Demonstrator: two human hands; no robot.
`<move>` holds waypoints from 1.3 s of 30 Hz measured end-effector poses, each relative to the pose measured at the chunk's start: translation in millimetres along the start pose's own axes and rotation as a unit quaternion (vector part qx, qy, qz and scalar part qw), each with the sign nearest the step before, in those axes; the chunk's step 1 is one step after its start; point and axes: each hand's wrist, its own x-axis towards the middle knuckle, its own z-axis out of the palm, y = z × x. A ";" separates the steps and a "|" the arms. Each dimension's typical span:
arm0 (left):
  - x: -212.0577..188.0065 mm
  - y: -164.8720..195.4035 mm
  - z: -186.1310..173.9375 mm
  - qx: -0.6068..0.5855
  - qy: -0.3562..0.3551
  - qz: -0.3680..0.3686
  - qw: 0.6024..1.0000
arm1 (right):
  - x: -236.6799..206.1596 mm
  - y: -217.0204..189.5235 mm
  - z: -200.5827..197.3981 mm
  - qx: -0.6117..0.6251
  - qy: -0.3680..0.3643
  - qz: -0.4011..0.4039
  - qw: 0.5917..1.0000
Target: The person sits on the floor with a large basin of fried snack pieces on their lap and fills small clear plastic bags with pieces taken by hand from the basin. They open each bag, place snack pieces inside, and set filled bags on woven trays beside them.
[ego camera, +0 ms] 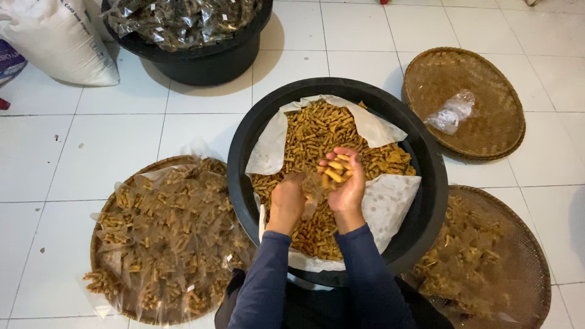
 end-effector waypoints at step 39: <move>3.9 -18.5 -24.1 -0.031 0.101 -0.108 0.989 | -46.0 154.6 -124.1 -0.700 -0.274 0.079 0.655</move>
